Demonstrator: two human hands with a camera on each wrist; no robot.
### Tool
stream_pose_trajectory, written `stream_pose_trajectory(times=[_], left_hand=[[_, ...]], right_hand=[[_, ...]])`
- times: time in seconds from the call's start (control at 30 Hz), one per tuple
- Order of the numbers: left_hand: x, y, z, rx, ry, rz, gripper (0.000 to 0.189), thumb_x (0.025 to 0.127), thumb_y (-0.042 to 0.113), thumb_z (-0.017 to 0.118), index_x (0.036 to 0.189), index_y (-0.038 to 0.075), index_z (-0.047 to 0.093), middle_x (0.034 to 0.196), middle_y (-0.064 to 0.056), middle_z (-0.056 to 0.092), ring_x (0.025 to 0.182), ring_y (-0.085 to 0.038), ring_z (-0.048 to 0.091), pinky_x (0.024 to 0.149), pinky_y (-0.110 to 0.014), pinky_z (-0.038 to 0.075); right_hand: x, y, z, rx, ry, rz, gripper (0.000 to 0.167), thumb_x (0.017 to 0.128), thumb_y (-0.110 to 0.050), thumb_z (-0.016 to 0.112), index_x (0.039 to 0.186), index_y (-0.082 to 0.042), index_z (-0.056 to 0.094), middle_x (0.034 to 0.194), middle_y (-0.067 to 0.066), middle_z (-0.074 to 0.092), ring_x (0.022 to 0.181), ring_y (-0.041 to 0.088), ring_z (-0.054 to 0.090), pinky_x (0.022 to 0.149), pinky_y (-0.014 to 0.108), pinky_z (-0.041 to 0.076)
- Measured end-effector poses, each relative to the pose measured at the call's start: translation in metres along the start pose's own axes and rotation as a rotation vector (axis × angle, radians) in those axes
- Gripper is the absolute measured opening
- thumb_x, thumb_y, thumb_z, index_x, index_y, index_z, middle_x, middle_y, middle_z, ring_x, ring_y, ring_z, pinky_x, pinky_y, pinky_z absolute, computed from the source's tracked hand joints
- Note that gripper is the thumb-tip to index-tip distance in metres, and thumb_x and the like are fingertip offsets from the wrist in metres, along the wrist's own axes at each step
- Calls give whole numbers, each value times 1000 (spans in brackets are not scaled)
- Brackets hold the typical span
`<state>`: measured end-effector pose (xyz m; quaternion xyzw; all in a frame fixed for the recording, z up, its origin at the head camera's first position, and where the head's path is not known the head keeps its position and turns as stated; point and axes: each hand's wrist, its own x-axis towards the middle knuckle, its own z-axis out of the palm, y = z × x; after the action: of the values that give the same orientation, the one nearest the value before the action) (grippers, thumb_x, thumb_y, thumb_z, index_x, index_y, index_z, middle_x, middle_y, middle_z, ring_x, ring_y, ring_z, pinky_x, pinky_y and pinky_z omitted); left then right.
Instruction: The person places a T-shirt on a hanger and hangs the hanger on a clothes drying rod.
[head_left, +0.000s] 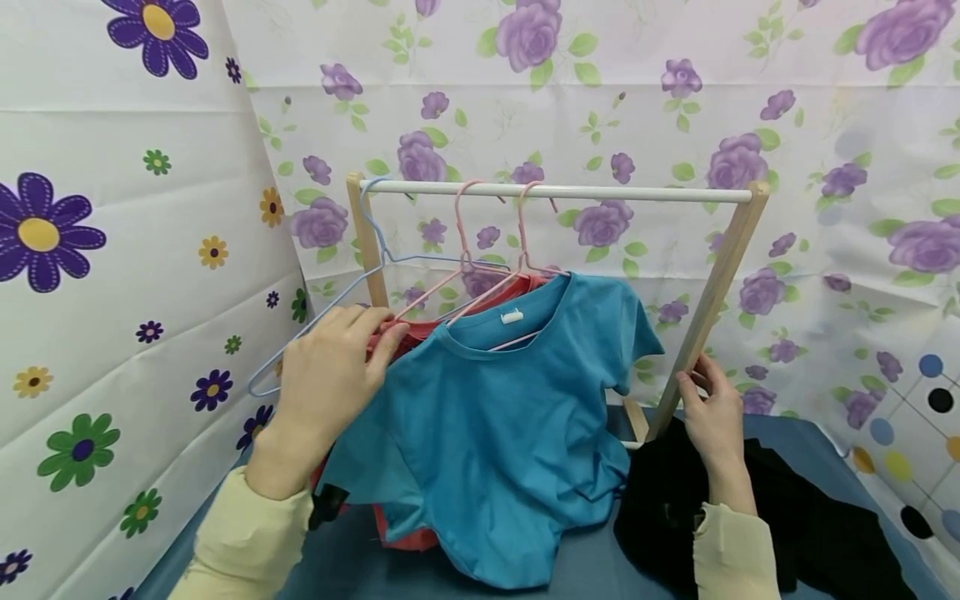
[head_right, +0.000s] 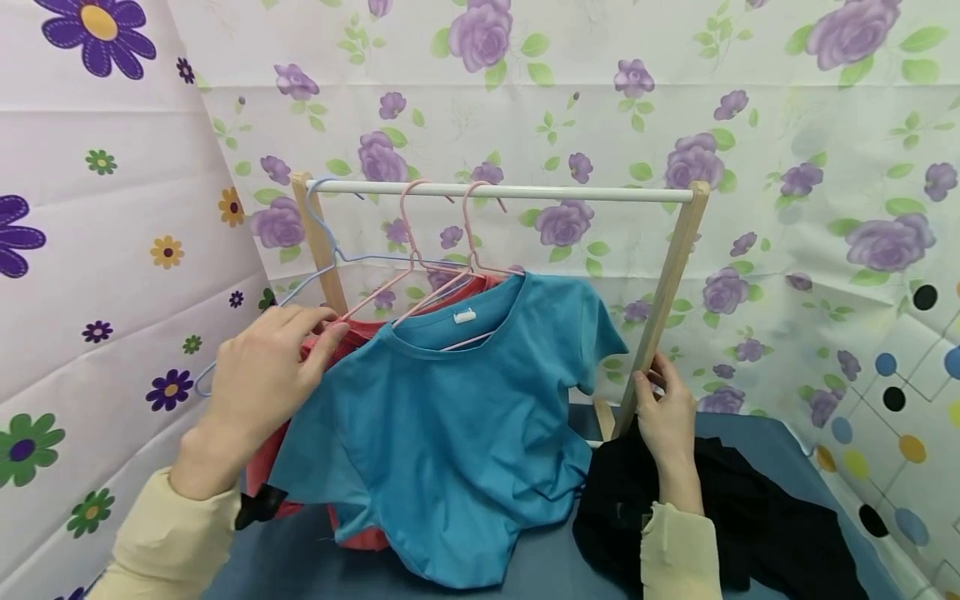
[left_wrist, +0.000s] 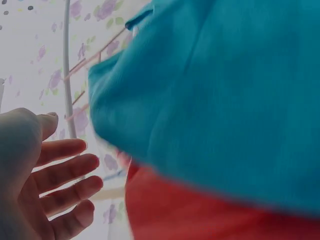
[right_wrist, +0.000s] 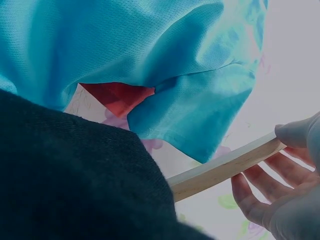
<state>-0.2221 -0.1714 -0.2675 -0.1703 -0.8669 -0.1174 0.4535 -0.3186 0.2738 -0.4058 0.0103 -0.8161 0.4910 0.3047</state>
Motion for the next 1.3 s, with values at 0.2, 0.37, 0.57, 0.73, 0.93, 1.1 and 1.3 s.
stream_pose_trajectory(times=[0.2,0.37,0.57,0.73,0.93,1.1,1.3], left_hand=[[11,-17,-18,35,-42,30,29,94,30,67,103,4,72,101,-14,70,96,-32,62,60,-51,54],[18,-32,-25,45,-117,10,27,94,26,66,107,3,70,107,-16,68,98,-34,61,68,-53,53],[19,-50,-22,28,-231,-77,33,96,27,64,117,2,64,115,-19,62,102,-37,59,71,-56,51],[15,-62,-18,24,-309,-149,40,98,29,61,128,2,56,117,-22,60,84,-38,62,61,-53,50],[11,-73,-15,26,-349,-190,46,98,33,59,133,3,51,107,-21,64,70,-33,62,52,-47,48],[9,-78,-14,40,-390,-207,43,99,36,58,127,4,55,89,-17,67,58,-26,58,41,-35,42],[6,-80,-14,50,-392,-207,32,99,33,58,113,5,61,59,-5,51,48,-21,48,37,-30,34]], right_hand=[[1,1,-2,-10,2,7,48,102,-27,53,147,-12,45,134,11,56,119,28,56,83,25,47],[1,2,-3,-14,7,11,47,102,-27,53,146,-12,46,134,11,56,119,27,56,84,26,48],[0,3,-3,-12,9,5,47,102,-26,53,146,-12,46,133,11,57,118,28,56,84,27,48],[0,3,-1,-5,14,1,46,102,-25,54,145,-11,47,133,11,57,118,27,57,85,28,48],[0,4,1,6,13,0,46,101,-25,55,145,-12,47,133,10,57,118,26,57,84,26,47],[0,2,1,5,6,3,46,102,-26,54,145,-12,47,133,11,56,118,27,56,88,34,49],[0,1,1,10,0,9,47,102,-25,53,146,-11,46,134,11,56,119,28,56,91,43,48]])
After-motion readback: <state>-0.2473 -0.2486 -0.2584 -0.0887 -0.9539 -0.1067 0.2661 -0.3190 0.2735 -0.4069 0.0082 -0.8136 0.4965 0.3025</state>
